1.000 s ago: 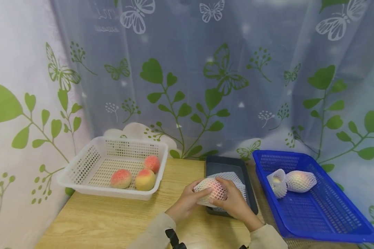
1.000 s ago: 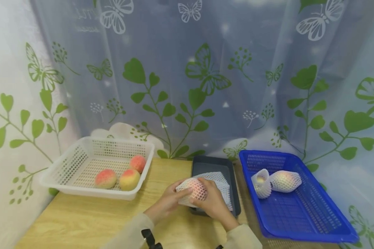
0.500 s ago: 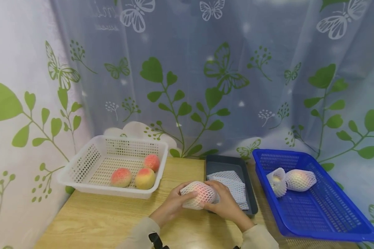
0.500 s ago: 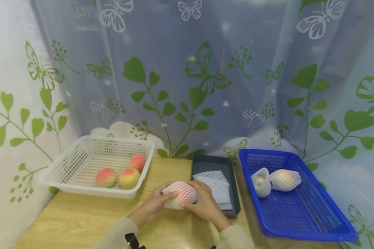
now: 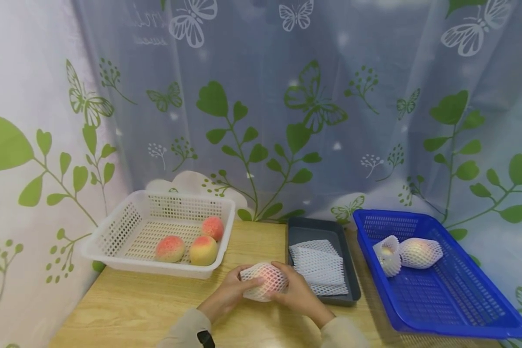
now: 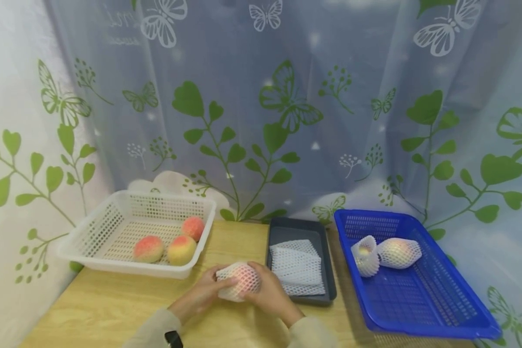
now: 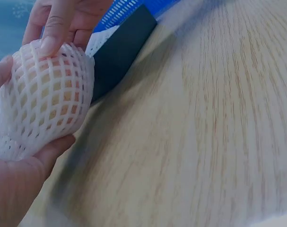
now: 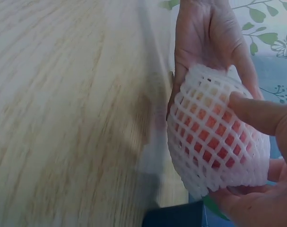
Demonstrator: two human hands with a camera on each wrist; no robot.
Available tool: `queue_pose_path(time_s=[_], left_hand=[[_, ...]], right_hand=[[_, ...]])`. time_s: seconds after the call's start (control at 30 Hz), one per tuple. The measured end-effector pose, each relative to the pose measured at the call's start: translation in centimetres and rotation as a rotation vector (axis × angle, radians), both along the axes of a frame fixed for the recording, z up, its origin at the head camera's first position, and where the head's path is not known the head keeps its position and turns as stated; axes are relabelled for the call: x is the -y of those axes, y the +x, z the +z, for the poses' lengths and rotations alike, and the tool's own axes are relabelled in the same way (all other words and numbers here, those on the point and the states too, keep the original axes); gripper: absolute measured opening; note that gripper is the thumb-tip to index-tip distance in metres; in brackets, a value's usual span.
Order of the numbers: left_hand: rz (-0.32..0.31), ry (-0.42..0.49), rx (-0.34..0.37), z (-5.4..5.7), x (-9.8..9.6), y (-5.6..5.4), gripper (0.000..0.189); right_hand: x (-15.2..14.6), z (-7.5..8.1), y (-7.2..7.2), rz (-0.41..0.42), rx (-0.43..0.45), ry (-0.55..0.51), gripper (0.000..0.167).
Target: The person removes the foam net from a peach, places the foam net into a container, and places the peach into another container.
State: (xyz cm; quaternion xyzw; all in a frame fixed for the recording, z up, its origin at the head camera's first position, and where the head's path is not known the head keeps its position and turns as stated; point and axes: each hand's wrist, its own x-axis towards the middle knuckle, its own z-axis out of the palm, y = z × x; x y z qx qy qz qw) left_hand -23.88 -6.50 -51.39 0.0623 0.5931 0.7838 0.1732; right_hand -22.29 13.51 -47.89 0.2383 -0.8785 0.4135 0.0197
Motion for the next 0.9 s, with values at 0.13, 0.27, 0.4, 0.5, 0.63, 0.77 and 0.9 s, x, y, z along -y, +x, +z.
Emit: queue_pose_path(time_s=[0.13,0.27,0.4,0.5,0.63,0.77,0.9], left_hand=[[0.064,-0.068,-0.060,-0.6,0.1,-0.1,0.064],[0.094,-0.180,-0.118,-1.2,0.5,-0.3,0.062],[0.116,-0.203,-0.130,-1.1,0.5,-0.3,0.060],[0.142,-0.183,-0.133,-0.9,0.3,-0.3,0.061],[0.172,-0.163,-0.143,-1.0,0.3,-0.4,0.064],[0.166,-0.166,-0.157,-1.3,0.3,-0.5,0.064],[0.148,-0.175,-0.163,-1.4,0.3,-0.6,0.064]], right_hand=[[0.4,-0.6,-0.5,-0.017,-0.039,0.031,0.072],[0.6,-0.7,-0.8,-0.020,-0.031,0.076,0.071],[0.7,-0.7,-1.2,-0.027,-0.033,0.088,0.069],[0.8,-1.0,-1.5,-0.044,-0.049,0.066,0.067],[1.0,-1.4,-1.7,-0.060,-0.060,0.055,0.068],[1.1,-1.5,-1.7,-0.060,-0.072,0.087,0.070],[1.1,-1.2,-1.8,-0.062,-0.080,0.109,0.070]])
